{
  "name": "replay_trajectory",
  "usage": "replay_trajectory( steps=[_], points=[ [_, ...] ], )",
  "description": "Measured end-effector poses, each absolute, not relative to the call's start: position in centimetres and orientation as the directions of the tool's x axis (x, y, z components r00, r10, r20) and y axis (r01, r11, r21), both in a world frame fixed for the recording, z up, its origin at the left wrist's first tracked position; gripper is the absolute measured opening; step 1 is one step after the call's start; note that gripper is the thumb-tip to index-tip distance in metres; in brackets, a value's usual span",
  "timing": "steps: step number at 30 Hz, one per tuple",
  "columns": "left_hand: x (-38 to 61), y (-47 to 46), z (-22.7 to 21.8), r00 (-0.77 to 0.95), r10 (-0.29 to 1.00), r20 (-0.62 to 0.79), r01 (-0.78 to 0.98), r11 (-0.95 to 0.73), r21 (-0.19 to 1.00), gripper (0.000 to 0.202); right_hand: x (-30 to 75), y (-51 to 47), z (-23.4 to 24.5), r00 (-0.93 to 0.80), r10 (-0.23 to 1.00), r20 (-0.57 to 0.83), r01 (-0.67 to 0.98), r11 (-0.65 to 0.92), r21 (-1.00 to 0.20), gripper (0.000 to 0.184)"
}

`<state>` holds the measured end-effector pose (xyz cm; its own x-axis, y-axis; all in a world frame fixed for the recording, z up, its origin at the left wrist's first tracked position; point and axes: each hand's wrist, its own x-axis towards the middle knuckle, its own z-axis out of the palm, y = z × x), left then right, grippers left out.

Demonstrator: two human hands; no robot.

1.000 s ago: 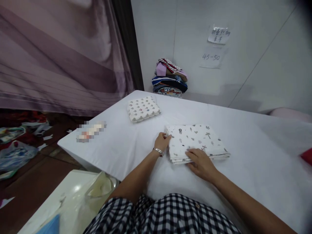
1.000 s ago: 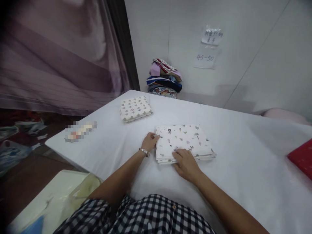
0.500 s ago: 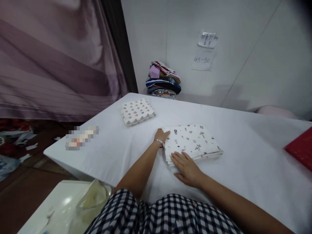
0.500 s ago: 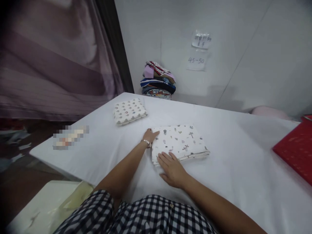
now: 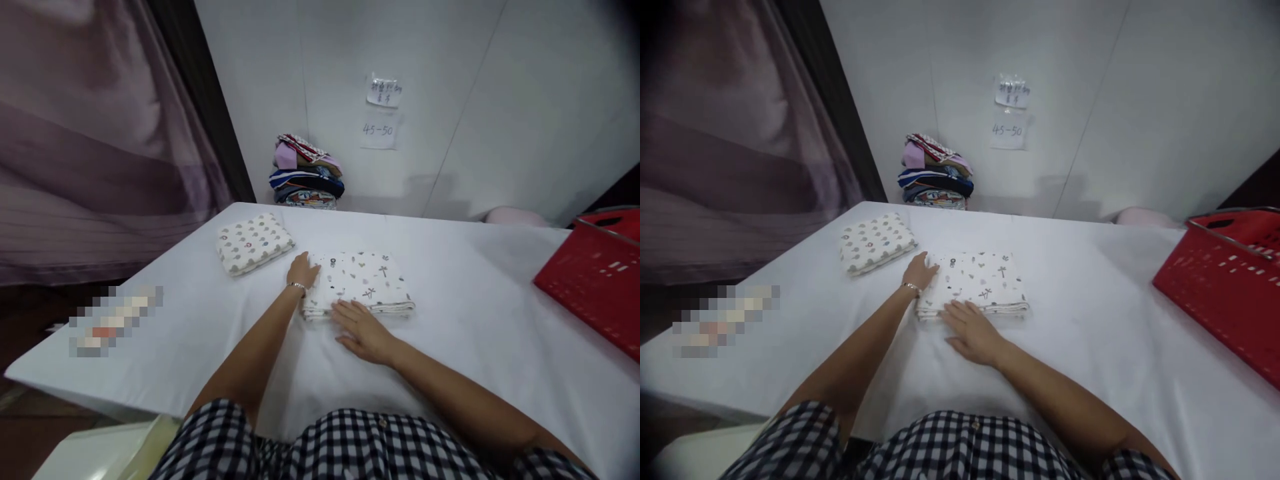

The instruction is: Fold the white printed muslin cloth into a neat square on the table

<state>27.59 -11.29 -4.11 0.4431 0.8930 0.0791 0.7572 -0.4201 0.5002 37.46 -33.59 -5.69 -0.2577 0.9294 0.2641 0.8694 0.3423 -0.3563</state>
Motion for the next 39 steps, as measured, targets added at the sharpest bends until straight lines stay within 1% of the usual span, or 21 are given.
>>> replay_trajectory(
  steps=[2,3,5,6,7,9,10,12,14,19,22,24,29,31,35,39],
  points=[
    [26.6,-13.4,-4.7,0.566,0.799,0.202,0.683,-0.592,0.428,0.048,40.2,-34.4,-5.3,-0.142,0.915,0.377,0.870,0.296,-0.393,0.046],
    [26.0,-14.6,-5.0,0.632,0.737,0.239,0.630,-0.668,0.395,0.045,41.9,-34.9,-5.1,-0.058,0.900,0.432,0.866,0.260,-0.427,0.042],
    [24.9,-16.9,-5.7,0.751,0.601,0.275,0.512,-0.792,0.333,0.039,45.4,-35.9,-5.0,0.196,0.844,0.499,0.828,0.131,-0.545,0.034],
    [24.3,-17.9,-6.1,0.790,0.546,0.280,0.465,-0.830,0.306,0.036,47.1,-36.4,-5.0,0.335,0.809,0.482,0.779,0.050,-0.625,0.030],
    [23.9,-18.6,-6.5,0.811,0.513,0.282,0.439,-0.852,0.286,0.035,48.5,-37.0,-5.1,0.466,0.773,0.430,0.702,-0.028,-0.711,0.028],
    [23.2,-19.5,-7.0,0.819,0.497,0.286,0.433,-0.863,0.261,0.033,50.7,-38.0,-5.3,0.670,0.703,0.241,0.479,-0.160,-0.863,0.026],
    [23.0,-19.7,-7.1,0.812,0.505,0.294,0.443,-0.860,0.254,0.033,51.2,-38.4,-5.4,0.720,0.680,0.138,0.364,-0.201,-0.909,0.027],
    [23.2,-20.0,-6.9,0.803,0.505,0.316,0.447,-0.862,0.241,0.032,51.5,-39.0,-5.6,0.738,0.674,-0.023,0.197,-0.249,-0.948,0.027],
    [23.7,-20.5,-6.5,0.812,0.472,0.343,0.417,-0.881,0.224,0.030,51.1,-39.3,-5.8,0.712,0.693,-0.111,0.128,-0.283,-0.950,0.027],
    [25.6,-21.8,-6.3,0.856,0.357,0.374,0.304,-0.933,0.193,0.029,50.1,-38.8,-6.0,0.682,0.702,-0.204,0.101,-0.367,-0.925,0.031],
    [26.1,-22.0,-6.9,0.863,0.344,0.371,0.285,-0.936,0.205,0.027,50.0,-38.4,-5.9,0.660,0.698,-0.280,0.085,-0.439,-0.895,0.034],
    [26.1,-21.9,-7.2,0.861,0.344,0.374,0.277,-0.935,0.222,0.027,49.9,-38.3,-5.7,0.647,0.699,-0.304,0.074,-0.455,-0.888,0.036],
    [26.7,-22.3,-6.8,0.850,0.348,0.394,0.254,-0.928,0.272,0.027,49.8,-38.3,-5.6,0.631,0.709,-0.315,0.024,-0.423,-0.906,0.039],
    [27.8,-23.0,-6.4,0.858,0.334,0.390,0.233,-0.930,0.284,0.027,49.8,-38.5,-5.9,0.614,0.732,-0.295,0.009,-0.380,-0.925,0.041],
    [31.4,-24.6,-5.7,0.892,0.286,0.350,0.185,-0.938,0.293,0.026,49.5,-39.3,-6.5,0.572,0.800,-0.183,0.024,-0.239,-0.971,0.036],
    [35.1,-26.0,-5.2,0.921,0.254,0.297,0.165,-0.942,0.293,0.025,49.1,-40.0,-6.8,0.561,0.823,-0.091,0.050,-0.144,-0.988,0.045]
  ],
)
